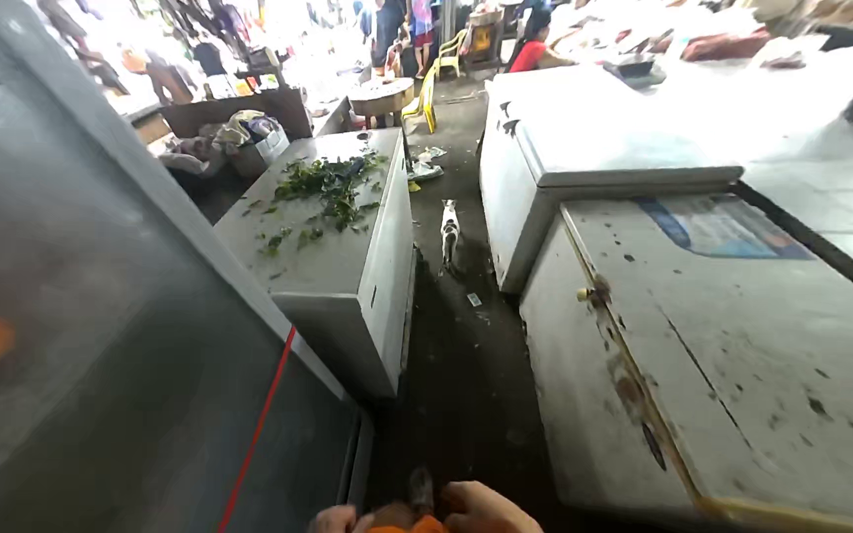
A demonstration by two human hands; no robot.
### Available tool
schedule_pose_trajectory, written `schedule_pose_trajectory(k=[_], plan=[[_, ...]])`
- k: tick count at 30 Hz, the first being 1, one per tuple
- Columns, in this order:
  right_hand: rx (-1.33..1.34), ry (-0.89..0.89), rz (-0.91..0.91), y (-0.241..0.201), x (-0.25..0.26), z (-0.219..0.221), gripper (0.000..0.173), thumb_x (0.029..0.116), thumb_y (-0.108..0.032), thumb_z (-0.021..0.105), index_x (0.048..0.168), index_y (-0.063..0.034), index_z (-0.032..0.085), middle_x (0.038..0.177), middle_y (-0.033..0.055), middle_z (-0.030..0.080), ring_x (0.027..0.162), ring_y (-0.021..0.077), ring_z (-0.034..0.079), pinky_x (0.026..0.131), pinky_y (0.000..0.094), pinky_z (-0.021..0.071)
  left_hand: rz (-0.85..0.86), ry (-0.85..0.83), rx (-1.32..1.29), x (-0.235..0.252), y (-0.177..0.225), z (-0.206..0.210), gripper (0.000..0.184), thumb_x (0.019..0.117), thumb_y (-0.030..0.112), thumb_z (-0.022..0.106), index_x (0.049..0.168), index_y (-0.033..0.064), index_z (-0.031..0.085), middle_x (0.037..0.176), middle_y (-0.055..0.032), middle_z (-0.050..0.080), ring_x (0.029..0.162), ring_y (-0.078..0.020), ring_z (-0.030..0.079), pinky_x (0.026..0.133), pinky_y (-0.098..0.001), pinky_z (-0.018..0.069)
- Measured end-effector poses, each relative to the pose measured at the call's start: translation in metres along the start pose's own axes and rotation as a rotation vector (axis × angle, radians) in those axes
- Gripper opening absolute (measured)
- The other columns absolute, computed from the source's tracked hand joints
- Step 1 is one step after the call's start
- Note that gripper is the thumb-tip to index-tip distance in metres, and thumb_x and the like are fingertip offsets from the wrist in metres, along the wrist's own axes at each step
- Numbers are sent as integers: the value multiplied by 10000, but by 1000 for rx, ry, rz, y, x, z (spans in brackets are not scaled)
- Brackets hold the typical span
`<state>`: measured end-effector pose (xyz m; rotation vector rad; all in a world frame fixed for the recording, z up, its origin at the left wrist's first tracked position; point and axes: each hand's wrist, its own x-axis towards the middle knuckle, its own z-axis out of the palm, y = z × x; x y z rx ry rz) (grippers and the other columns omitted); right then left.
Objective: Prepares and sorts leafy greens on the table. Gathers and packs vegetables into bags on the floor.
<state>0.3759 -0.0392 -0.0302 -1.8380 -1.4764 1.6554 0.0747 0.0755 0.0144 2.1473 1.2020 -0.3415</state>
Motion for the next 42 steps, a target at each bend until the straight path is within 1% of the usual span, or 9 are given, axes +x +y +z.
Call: schedule_pose_trajectory(k=[3, 6, 10, 14, 18, 24, 31, 37, 42], plan=[[35, 278, 108, 39, 4, -100, 421, 972, -326, 685, 1324, -96, 669, 1244, 131, 713, 1171, 280, 678, 1064, 523, 513, 271, 289, -61, 98, 73, -95, 561, 1026, 493, 541, 768, 14, 677, 777, -126, 664, 798, -264, 686, 785, -454, 581], [197, 625, 183, 64, -2, -201, 342, 993, -211, 665, 1276, -18, 670, 1176, 195, 718, 1076, 325, 704, 994, 539, 542, 323, 686, -191, 173, 123, -206, 296, 993, 282, 653, 948, 2, 736, 942, -128, 716, 909, -237, 706, 867, -420, 588], [137, 712, 225, 110, 28, -325, 337, 1015, -218, 611, 1240, 25, 672, 1079, 218, 730, 975, 341, 721, 926, 551, 561, -90, 937, -211, 272, 95, -315, 539, 1007, 374, 621, 1407, 18, 565, 1406, -228, 573, 1342, -358, 531, 1146, -505, 418], [9, 581, 143, 118, 116, -452, 356, 1018, -234, 608, 1265, 16, 662, 1128, 217, 722, 1031, 329, 715, 975, 541, 546, -658, 1047, -212, 345, 26, -364, 912, 941, 689, 542, 1581, 65, 360, 1625, -293, 270, 1511, -525, 190, 1129, -805, 135], [-63, 438, -33, 44, 195, -562, 326, 1001, -203, 649, 1261, -6, 674, 1162, 192, 726, 1070, 302, 712, 992, 516, 549, -986, 976, -157, 387, -10, -372, 1001, 909, 826, 390, 1638, 155, 248, 1673, -252, 179, 1533, -514, 118, 1142, -796, 71], [-401, 367, -395, -119, 310, -706, 321, 1002, -179, 628, 1287, -38, 670, 1239, 152, 689, 1144, 261, 673, 1019, 454, 544, -830, 967, -176, 461, 4, -422, 846, 959, 710, 487, 1586, 151, 385, 1613, -215, 360, 1517, -457, 248, 1192, -706, 123], [-673, 303, -728, -327, 487, -750, 465, 1022, -174, 579, 1475, -88, 520, 1398, 166, 606, 1294, 324, 590, 1084, 509, 483, -569, 963, -128, 507, -11, -440, 769, 995, 657, 426, 1514, 94, 494, 1571, -166, 450, 1479, -368, 379, 1212, -619, 241], [-1032, 23, -687, -366, 589, -757, 466, 942, -208, 636, 1405, -169, 596, 1431, 97, 583, 1403, 317, 456, 1174, 563, 310, -524, 1031, -279, 501, -4, -431, 715, 1016, 592, 383, 1495, 78, 514, 1546, -189, 473, 1456, -384, 411, 1197, -567, 308], [-950, -173, -763, -394, 593, -793, 493, 881, -237, 726, 1346, -115, 613, 1370, 157, 595, 1280, 356, 556, 1094, 569, 416, -540, 949, -378, 486, 34, -411, 833, 1016, 666, 273, 1576, 58, 380, 1628, -195, 343, 1532, -361, 275, 1248, -533, 213]])
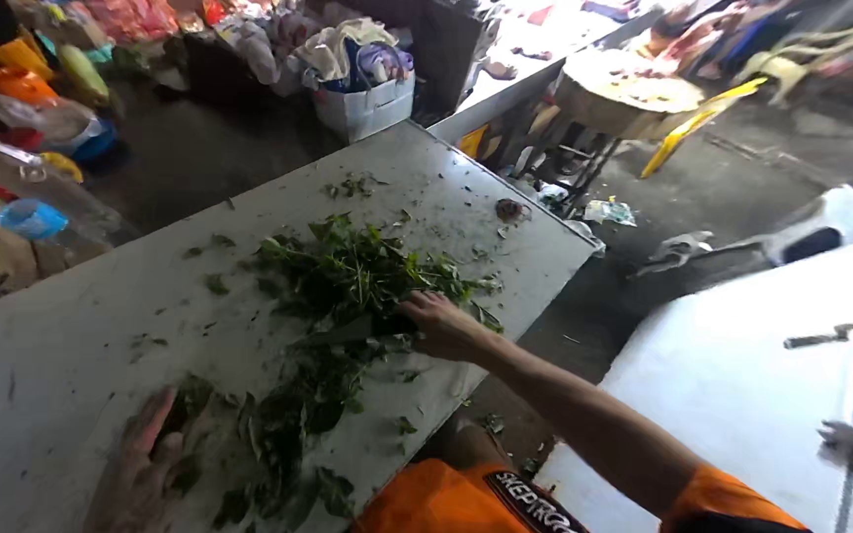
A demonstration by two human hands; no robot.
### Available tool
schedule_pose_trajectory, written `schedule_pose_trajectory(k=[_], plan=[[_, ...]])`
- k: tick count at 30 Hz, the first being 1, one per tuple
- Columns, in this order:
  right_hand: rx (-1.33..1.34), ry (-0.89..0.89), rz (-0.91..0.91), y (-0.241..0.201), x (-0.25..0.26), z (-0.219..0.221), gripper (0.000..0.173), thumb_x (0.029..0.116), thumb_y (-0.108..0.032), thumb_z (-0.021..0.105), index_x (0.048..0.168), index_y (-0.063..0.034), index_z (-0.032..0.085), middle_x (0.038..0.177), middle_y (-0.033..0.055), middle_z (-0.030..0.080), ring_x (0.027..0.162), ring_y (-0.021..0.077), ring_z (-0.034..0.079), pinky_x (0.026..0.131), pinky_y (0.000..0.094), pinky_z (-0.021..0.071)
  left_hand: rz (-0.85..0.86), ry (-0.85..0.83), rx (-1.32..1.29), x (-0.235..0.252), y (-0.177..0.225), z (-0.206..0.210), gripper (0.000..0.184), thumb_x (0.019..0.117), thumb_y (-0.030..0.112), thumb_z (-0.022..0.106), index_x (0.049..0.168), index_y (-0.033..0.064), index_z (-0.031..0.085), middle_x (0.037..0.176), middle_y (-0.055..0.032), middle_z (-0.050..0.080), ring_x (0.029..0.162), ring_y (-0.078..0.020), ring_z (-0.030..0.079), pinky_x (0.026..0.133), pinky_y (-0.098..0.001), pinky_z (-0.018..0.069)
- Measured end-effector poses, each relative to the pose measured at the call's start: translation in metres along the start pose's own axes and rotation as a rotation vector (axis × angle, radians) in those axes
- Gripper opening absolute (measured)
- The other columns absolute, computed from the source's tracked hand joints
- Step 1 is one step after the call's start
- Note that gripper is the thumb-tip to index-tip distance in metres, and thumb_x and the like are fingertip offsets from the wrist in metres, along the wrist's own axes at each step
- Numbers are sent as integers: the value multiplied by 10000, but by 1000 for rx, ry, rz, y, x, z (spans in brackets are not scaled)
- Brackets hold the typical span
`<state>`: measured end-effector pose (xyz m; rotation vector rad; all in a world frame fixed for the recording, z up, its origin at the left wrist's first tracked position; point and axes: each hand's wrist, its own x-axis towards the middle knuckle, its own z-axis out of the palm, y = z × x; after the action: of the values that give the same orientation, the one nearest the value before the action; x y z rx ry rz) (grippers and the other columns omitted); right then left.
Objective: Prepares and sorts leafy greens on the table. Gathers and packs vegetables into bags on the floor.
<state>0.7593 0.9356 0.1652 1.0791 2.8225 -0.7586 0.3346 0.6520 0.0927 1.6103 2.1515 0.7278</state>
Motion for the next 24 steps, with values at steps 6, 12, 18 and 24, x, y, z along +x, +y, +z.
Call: schedule_pose_trajectory(k=[6, 12, 18, 24], plan=[[113, 98, -19, 108, -2, -91, 450, 870, -113, 786, 1297, -107, 642, 1243, 153, 636, 1077, 331, 650, 894, 587, 548, -264, 176, -5, -89, 84, 42, 1320, 732, 993, 350, 1573, -25, 328, 1618, -269, 311, 1530, -394, 255, 1250, -552, 195], [54, 330, 291, 261, 59, -132, 432, 966, -232, 691, 1327, -14, 598, 1295, 341, 569, 1157, 569, 560, 912, 783, 423, -493, 335, 166, -87, 168, 110, 1551, 522, 1030, 516, 1605, -37, 208, 1638, -293, 240, 1529, -462, 209, 1231, -659, 117], [126, 374, 393, 297, 139, -146, 378, 945, -227, 703, 1200, 46, 643, 1207, 364, 586, 1118, 565, 577, 879, 752, 461, -527, 476, 271, 2, 206, 158, 1370, 652, 960, 527, 1588, -13, 291, 1595, -318, 315, 1487, -513, 277, 1216, -629, 222], [112, 303, 264, 312, 221, -127, 378, 913, -215, 744, 1190, 29, 659, 1211, 340, 595, 1136, 538, 579, 919, 704, 479, -364, 453, 64, 90, 255, 181, 1250, 741, 925, 504, 1588, 23, 324, 1606, -291, 317, 1494, -433, 320, 1197, -554, 327]])
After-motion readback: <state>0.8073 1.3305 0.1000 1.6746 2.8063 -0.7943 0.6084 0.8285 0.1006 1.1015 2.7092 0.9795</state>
